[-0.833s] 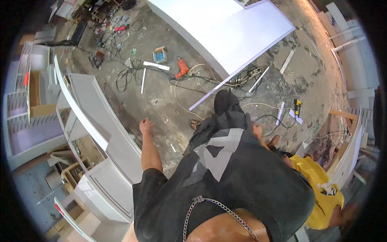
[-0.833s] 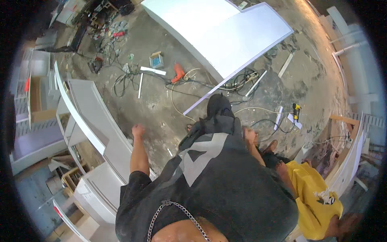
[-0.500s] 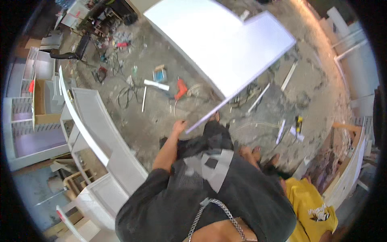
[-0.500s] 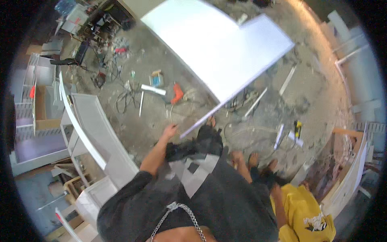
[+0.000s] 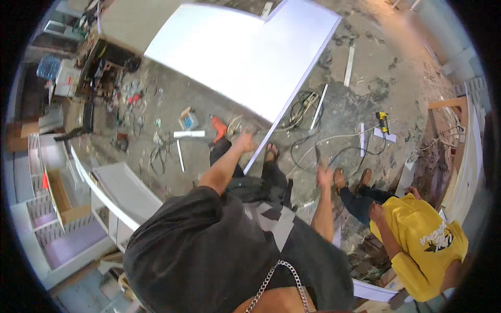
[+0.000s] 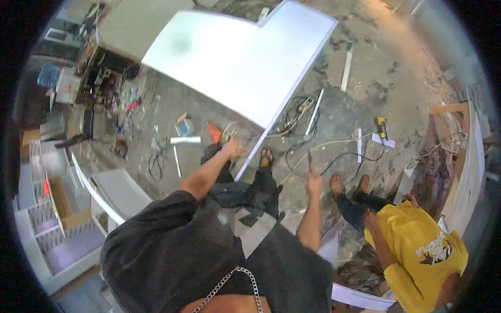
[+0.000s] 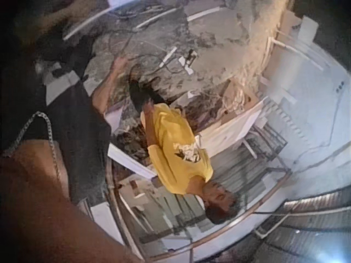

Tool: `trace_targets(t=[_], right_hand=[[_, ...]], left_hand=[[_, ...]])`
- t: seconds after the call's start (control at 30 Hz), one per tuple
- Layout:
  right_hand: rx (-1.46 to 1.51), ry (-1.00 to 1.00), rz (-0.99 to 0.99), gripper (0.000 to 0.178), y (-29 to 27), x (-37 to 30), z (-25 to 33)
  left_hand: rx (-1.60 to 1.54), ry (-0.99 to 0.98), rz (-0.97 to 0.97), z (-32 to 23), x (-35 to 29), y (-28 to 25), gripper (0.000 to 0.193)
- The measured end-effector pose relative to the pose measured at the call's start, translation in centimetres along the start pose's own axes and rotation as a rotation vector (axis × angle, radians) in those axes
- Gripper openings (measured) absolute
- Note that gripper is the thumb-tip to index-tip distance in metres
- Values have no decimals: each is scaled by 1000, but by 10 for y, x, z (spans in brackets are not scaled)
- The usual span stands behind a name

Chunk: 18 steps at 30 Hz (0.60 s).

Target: The person assembles white furniture panels using a power drill and a hand saw while assisted by another person.

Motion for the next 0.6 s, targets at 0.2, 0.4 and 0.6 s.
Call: trace_targets(t=[0.2, 0.4, 0.6], right_hand=[[123, 316, 88, 40, 77, -173, -7], [310, 680, 134, 42, 125, -296, -66], [123, 633, -29, 44, 140, -374, -46]], left_hand=[[16, 54, -54, 68, 16, -45, 93], [121, 208, 193, 51, 105, -44, 49], [170, 338, 104, 56, 189, -31, 57]])
Point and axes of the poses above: each hand's wrist, its own x-axis towards the middle knuckle, its own y-axis out of the palm, z = x × y, the point moved 7 cm from there along x, towards the middle knuckle, and after that the axes turned 9 degrees about -x, right-handed, at the moved point
